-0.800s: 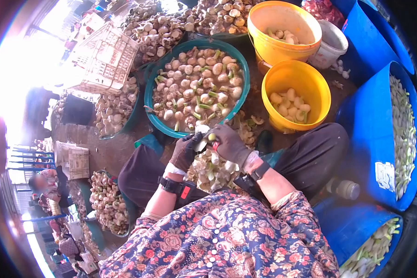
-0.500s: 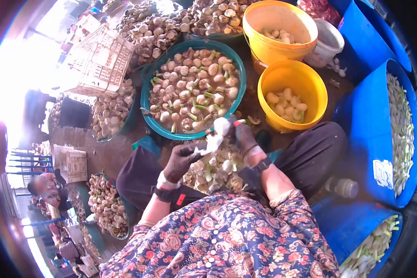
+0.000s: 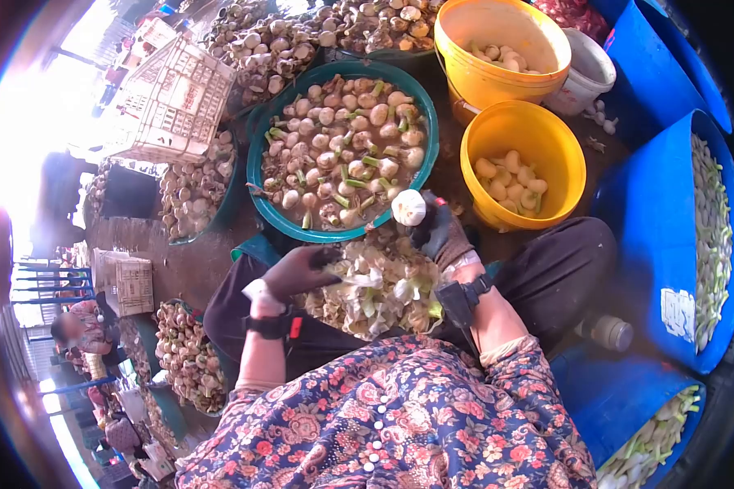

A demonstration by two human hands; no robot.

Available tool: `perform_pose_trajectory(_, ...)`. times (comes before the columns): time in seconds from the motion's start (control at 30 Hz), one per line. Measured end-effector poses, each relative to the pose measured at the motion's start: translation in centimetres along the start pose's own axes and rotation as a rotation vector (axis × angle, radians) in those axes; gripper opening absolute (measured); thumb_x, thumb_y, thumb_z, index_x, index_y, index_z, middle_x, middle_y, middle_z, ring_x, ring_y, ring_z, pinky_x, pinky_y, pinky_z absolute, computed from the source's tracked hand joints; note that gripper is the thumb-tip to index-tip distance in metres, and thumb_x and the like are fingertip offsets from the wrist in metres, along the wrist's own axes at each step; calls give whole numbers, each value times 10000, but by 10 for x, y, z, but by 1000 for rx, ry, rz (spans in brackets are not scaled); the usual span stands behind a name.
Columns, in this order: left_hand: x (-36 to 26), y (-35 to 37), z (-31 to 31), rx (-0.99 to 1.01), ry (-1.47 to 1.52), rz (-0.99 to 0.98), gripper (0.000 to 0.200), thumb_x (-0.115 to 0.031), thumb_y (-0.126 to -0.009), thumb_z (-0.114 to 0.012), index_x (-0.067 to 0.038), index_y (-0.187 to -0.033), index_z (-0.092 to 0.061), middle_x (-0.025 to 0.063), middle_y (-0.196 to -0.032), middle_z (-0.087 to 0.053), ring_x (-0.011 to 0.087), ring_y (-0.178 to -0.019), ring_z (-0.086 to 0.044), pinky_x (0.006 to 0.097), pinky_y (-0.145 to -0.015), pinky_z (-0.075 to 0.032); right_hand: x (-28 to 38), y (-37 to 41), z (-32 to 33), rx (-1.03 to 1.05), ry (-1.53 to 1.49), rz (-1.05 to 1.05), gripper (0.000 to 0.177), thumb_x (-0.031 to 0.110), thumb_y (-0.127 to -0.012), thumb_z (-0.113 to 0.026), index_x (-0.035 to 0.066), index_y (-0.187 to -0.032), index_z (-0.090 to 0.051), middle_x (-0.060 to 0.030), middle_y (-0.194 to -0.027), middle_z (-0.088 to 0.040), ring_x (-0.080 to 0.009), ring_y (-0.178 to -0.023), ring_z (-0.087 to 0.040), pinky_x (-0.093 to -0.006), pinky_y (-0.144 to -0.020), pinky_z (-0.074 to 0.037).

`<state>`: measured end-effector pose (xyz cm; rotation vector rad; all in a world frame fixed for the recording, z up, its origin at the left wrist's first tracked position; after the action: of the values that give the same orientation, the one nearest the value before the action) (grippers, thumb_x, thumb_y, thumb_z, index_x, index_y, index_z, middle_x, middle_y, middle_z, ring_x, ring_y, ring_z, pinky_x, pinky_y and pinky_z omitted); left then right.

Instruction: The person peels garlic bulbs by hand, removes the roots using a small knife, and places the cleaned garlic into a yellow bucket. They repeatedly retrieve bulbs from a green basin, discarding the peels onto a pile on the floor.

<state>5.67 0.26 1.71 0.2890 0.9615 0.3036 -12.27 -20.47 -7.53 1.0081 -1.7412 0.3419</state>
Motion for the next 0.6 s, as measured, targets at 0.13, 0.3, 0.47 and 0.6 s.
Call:
perform_pose_trajectory(0.13, 49, -69, -14, -487, -148, 162, 461, -325, -722, -696, -13, -1048, -605, 189, -990, -638, 343, -964, -596, 383, -857, -462, 63, 12, -10, 483, -1169, -74, 653, 512, -868, -455, 27, -1301, -394, -89, -967, -561, -223, -826, -531, -359, -742, -455)
perform_pose_trajectory(0.3, 93, -148, -25, -221, -512, 386, 658, -453, -722, -639, -56, -1231, -516, 232, -1116, -587, 354, -1062, -555, 425, -910, -433, 57, 12, -9, 206, -814, -203, 868, 719, -821, -332, 19, -1330, -402, -66, -922, -573, -165, -812, -533, -313, -688, -459)
perform_pose_trajectory(0.47, 104, -160, -38, -159, -313, 379, 688, -528, -704, -660, -59, -1197, -555, 209, -1133, -594, 322, -1019, -593, 395, -877, -459, 2, 4, -15, -36, -18, -290, 640, 634, -842, -431, 62, -1031, -649, -51, -752, -644, -210, -648, -621, -350, -597, -498)
perform_pose_trajectory(0.6, 66, -133, -39, -231, 295, 195, 604, -305, -702, -772, -9, -1183, -558, 99, -1076, -637, 168, -948, -601, 300, -828, -479, -10, 2, -24, -220, 700, -49, 448, 525, -824, -564, 97, -847, -691, -116, -722, -651, -303, -658, -624, -393, -591, -467)
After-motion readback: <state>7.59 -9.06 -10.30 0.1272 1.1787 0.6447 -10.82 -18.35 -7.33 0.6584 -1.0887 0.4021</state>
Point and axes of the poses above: each hand's wrist, its own y-axis away from the middle knuckle, its own z-axis out of the back of the hand, x = y × z, the point moved 3 cm from there along -y, towards the middle knuckle
